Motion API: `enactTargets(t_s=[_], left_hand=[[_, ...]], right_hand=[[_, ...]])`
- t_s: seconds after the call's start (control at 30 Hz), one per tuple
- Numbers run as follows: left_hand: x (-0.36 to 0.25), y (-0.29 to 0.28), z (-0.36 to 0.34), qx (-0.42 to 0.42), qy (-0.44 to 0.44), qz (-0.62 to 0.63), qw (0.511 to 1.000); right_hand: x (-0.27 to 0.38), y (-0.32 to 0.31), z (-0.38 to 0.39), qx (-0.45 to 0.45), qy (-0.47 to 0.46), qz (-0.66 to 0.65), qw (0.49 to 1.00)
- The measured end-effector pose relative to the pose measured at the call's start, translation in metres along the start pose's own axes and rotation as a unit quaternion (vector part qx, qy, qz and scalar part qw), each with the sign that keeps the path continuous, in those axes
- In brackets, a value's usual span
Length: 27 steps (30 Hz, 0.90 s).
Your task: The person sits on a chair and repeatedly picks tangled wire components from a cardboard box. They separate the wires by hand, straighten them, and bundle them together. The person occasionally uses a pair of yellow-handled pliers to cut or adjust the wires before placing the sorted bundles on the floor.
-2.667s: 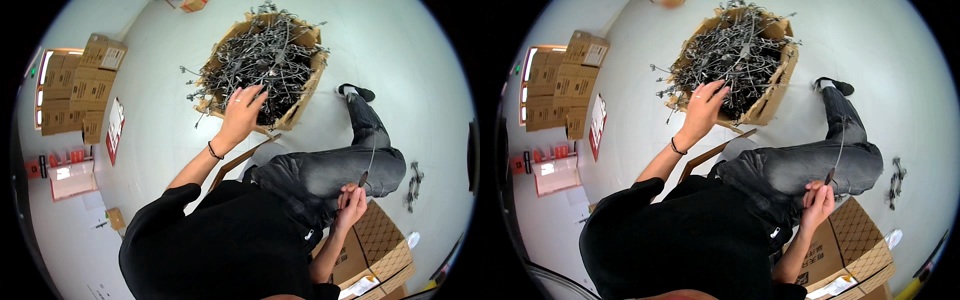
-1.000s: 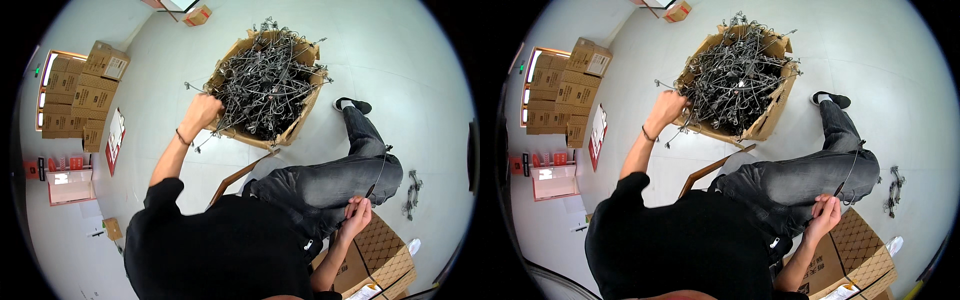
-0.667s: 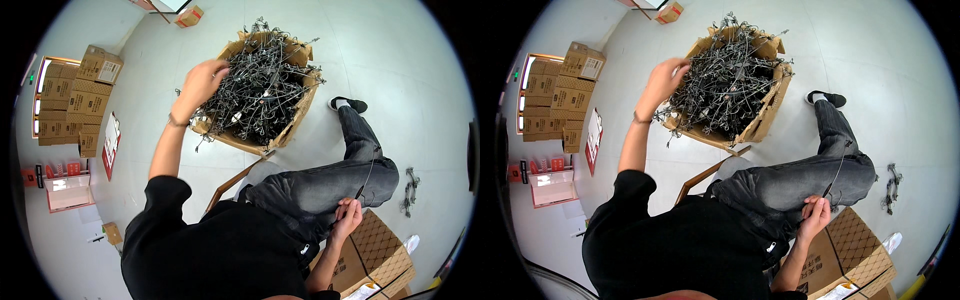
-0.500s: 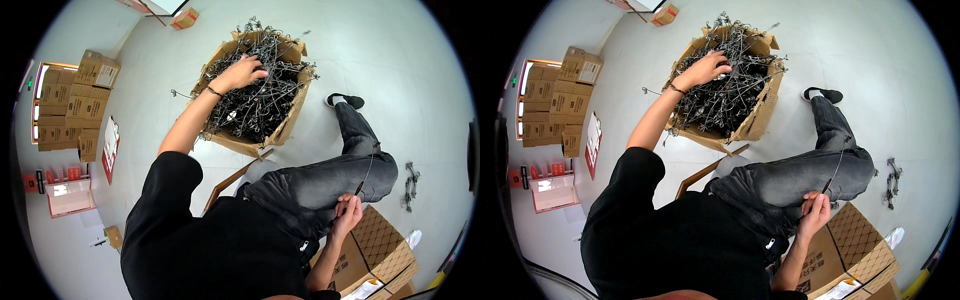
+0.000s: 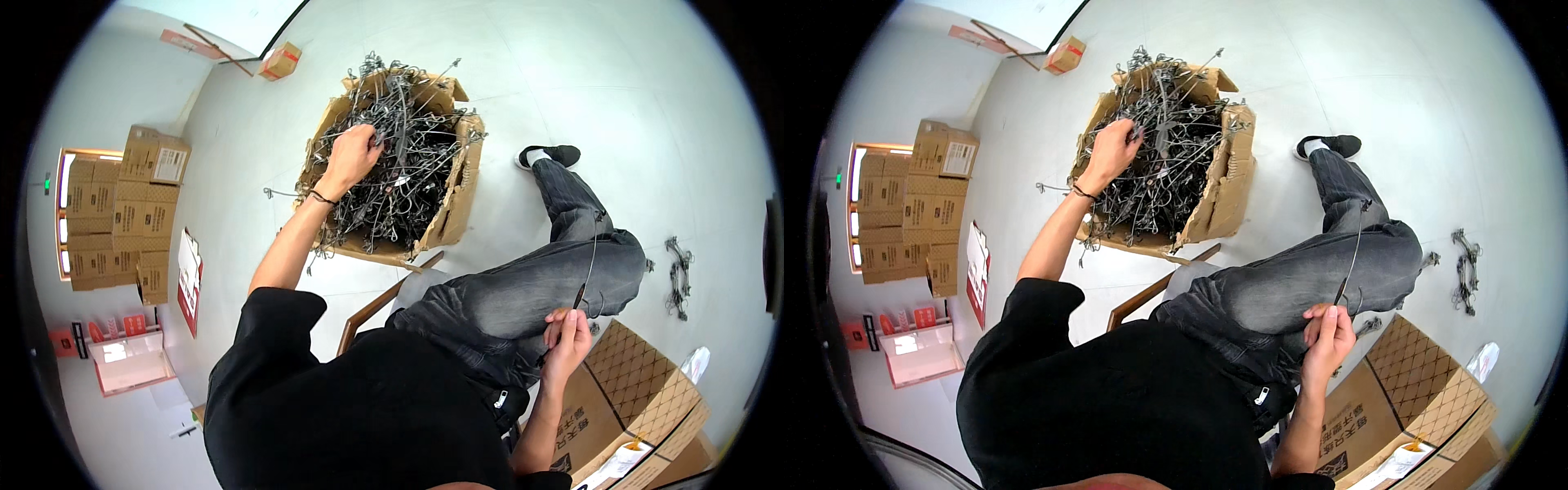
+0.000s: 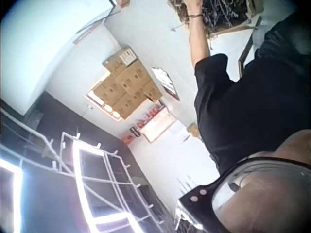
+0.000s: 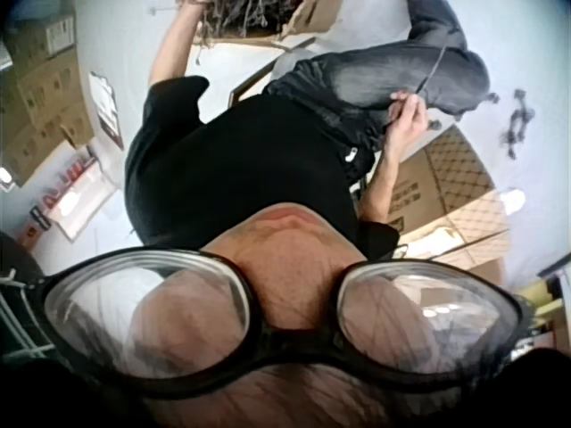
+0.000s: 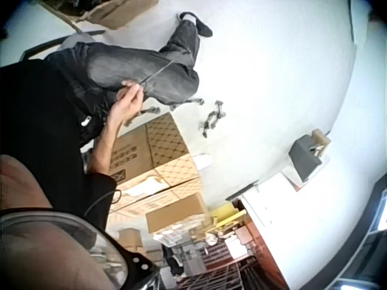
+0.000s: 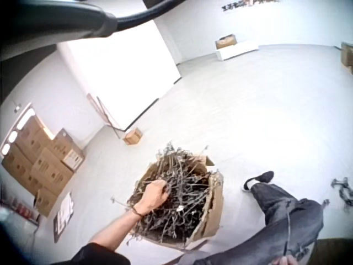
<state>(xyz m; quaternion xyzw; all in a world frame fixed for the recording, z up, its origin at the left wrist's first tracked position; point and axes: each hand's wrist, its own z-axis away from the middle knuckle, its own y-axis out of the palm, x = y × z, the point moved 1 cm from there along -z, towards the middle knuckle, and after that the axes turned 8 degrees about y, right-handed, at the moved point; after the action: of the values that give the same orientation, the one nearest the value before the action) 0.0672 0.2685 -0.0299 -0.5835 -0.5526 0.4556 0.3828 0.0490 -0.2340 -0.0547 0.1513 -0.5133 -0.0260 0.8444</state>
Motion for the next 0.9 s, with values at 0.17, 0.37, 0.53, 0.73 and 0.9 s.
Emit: enactTargets(t_s=[0.17, 0.37, 0.53, 0.73, 0.9], left_hand=[[0.011, -0.007, -0.022, -0.108, -0.023, -0.003, 0.994], [0.011, -0.052, -0.040, -0.065, -0.129, 0.116, 0.983], [-0.002, -0.041, -0.033, -0.109, -0.123, 0.050, 0.985], [0.005, -0.015, -0.067, -0.061, -0.147, 0.078, 0.984], [-0.022, -0.076, -0.063, -0.091, -0.078, 0.085, 0.989]], right_hand=[[-0.008, -0.005, -0.006, -0.018, 0.002, 0.006, 1.000], [-0.019, -0.014, -0.012, -0.024, 0.012, 0.002, 1.000], [-0.018, -0.016, -0.015, -0.033, 0.029, -0.017, 0.999], [-0.009, -0.004, -0.014, -0.033, 0.019, -0.011, 0.999], [-0.015, -0.016, -0.016, -0.036, 0.019, -0.013, 0.999]])
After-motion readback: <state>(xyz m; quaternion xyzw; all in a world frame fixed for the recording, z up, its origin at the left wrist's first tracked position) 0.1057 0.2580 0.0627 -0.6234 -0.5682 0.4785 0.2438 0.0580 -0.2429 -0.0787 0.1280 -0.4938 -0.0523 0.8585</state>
